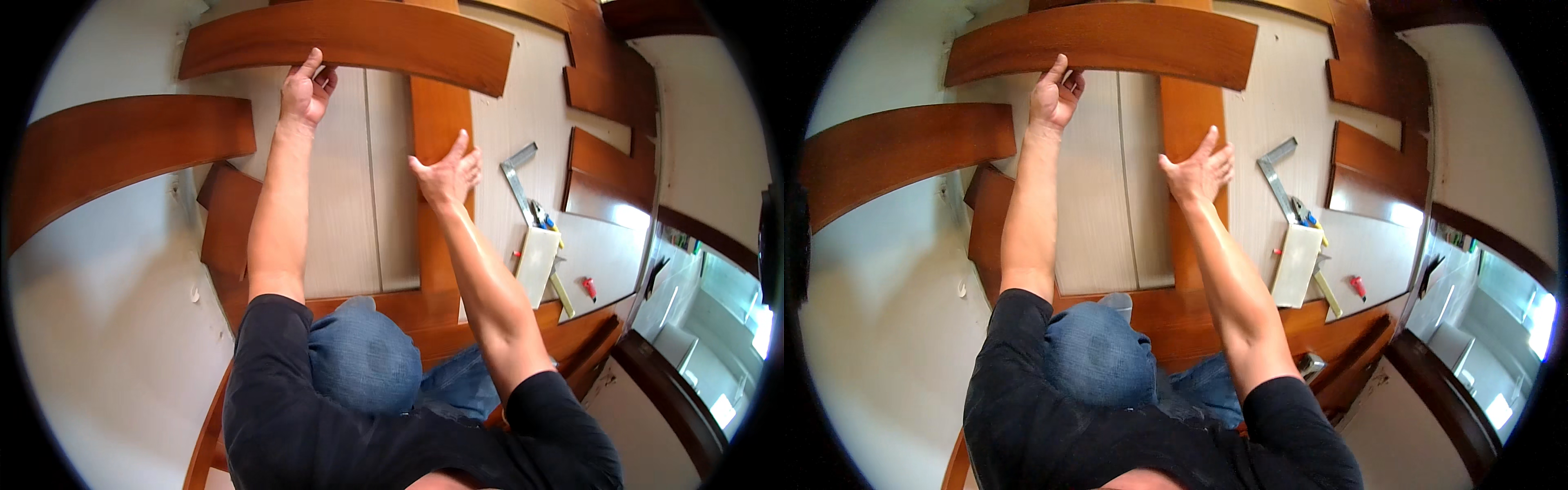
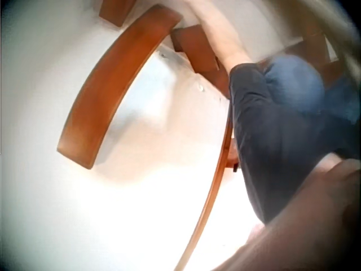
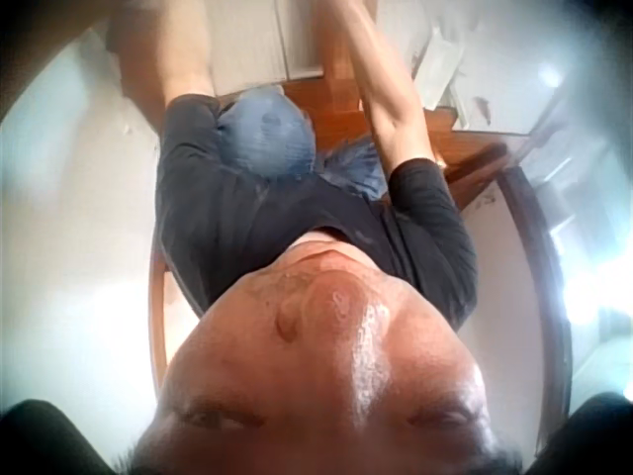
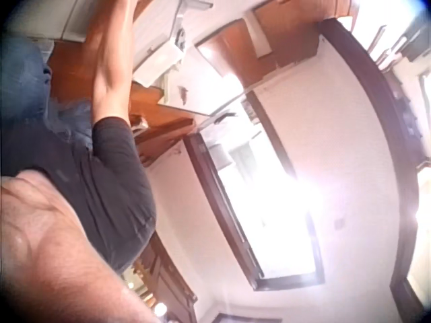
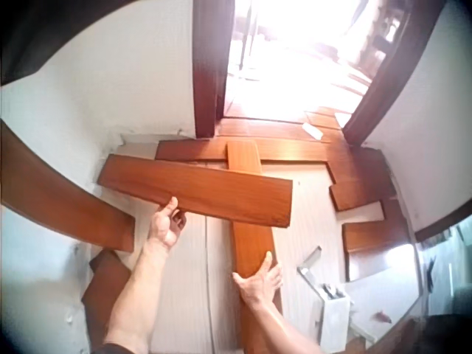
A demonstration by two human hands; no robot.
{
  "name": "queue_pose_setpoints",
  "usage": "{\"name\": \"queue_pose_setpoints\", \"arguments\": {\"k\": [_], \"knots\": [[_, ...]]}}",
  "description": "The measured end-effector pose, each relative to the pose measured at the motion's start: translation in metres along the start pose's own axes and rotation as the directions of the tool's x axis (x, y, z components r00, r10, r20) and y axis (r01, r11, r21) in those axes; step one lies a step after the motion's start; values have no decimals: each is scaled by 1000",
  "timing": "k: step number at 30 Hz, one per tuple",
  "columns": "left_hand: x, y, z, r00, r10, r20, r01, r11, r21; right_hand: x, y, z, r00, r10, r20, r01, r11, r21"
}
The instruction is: The person marks wood panels with a pencil and square ruler, then fits them onto a wall section, securing them with a pneumatic nail gun.
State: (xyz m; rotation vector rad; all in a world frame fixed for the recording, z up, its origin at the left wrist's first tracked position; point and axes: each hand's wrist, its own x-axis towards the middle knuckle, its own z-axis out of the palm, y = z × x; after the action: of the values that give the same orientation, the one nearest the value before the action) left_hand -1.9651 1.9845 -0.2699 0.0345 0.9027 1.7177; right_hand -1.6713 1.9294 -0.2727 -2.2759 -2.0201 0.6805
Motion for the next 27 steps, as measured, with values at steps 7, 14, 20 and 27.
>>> {"name": "queue_pose_setpoints", "arguments": {"k": [7, 14, 20, 27], "knots": [[12, -2, 10, 1000, 17, -1, -17, 1000, -5, 60, 35, -59, 970, 13, -242, -2, 999, 42], [143, -16, -52, 999, 4, -31, -3, 998, 56, 98, 88, -49, 989, 93, -116, -93, 996, 2], [171, -42, -66, 982, -23, -185, 98, 909, 404, 111, 127, -29, 982, 125, -140, -138, 987, -81], [107, -26, -48, 967, -250, -46, 245, 866, 436, 138, 173, -39, 998, -26, -66, 25, 999, -24]]}}
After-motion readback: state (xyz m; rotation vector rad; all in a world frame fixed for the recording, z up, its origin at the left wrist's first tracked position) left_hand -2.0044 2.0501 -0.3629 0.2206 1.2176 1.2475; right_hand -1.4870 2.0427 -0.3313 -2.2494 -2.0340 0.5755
